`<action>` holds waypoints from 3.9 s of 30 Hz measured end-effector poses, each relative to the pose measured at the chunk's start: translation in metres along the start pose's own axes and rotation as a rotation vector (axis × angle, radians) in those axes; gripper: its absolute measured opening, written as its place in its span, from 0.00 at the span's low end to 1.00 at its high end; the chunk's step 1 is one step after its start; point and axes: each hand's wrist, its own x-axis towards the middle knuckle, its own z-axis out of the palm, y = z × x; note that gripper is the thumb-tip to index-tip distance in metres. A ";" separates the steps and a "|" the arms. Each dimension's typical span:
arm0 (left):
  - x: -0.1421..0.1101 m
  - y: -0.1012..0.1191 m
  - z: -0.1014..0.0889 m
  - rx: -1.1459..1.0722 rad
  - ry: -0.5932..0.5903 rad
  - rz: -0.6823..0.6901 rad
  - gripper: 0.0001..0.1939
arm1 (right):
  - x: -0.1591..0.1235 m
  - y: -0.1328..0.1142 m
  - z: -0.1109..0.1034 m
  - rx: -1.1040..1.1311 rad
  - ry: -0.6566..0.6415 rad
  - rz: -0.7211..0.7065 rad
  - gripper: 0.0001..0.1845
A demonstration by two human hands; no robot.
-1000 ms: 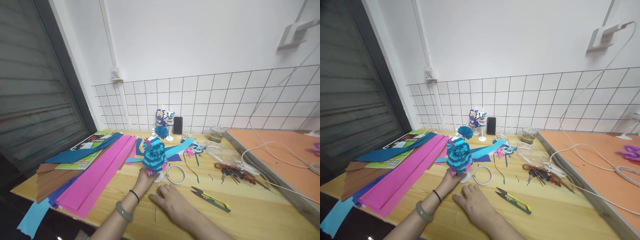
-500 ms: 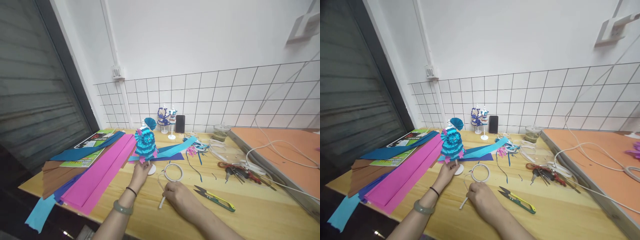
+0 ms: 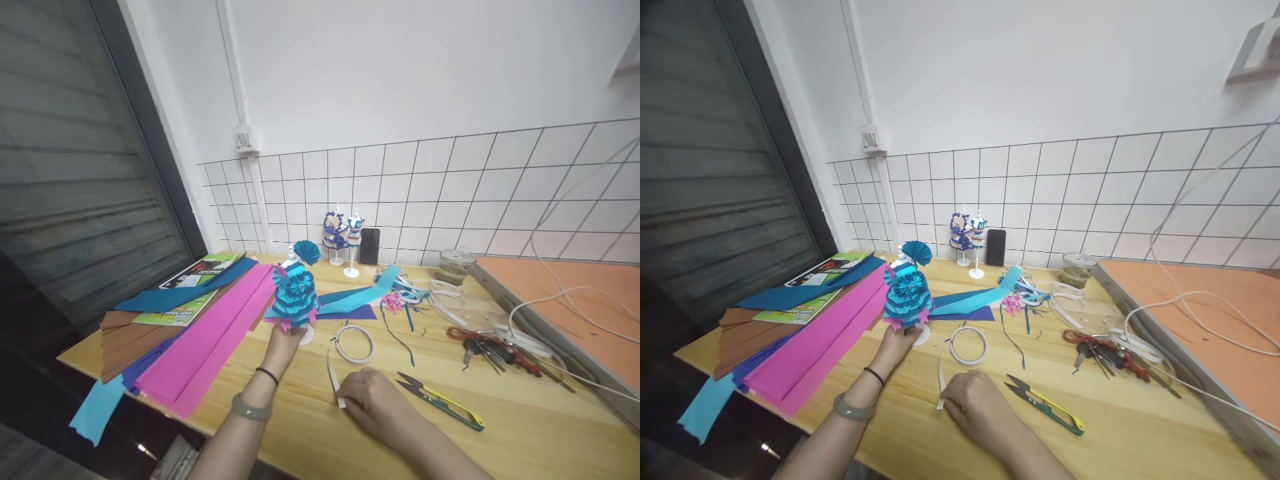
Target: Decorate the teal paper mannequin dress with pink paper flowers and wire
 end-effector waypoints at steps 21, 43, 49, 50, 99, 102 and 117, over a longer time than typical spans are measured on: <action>-0.077 0.036 0.011 -0.649 -0.686 -0.437 0.18 | 0.001 -0.012 -0.006 0.265 0.173 0.062 0.09; -0.047 0.038 0.043 -0.559 -0.591 -0.261 0.16 | 0.007 0.021 -0.010 0.213 0.362 0.320 0.06; -0.052 0.041 0.037 -0.577 -0.584 -0.305 0.15 | 0.012 0.016 -0.007 0.198 0.330 0.354 0.07; -0.052 0.041 0.037 -0.581 -0.588 -0.304 0.15 | 0.012 0.015 -0.007 0.207 0.325 0.361 0.08; -0.050 0.036 0.037 -0.521 -0.700 -0.183 0.14 | 0.005 0.038 -0.034 0.412 0.297 0.594 0.21; -0.051 0.037 0.036 -0.527 -0.675 -0.184 0.15 | -0.009 0.044 -0.058 0.128 0.092 0.697 0.11; -0.049 0.031 0.039 -0.537 -0.676 -0.154 0.18 | -0.012 0.027 -0.072 -0.193 -0.237 0.725 0.12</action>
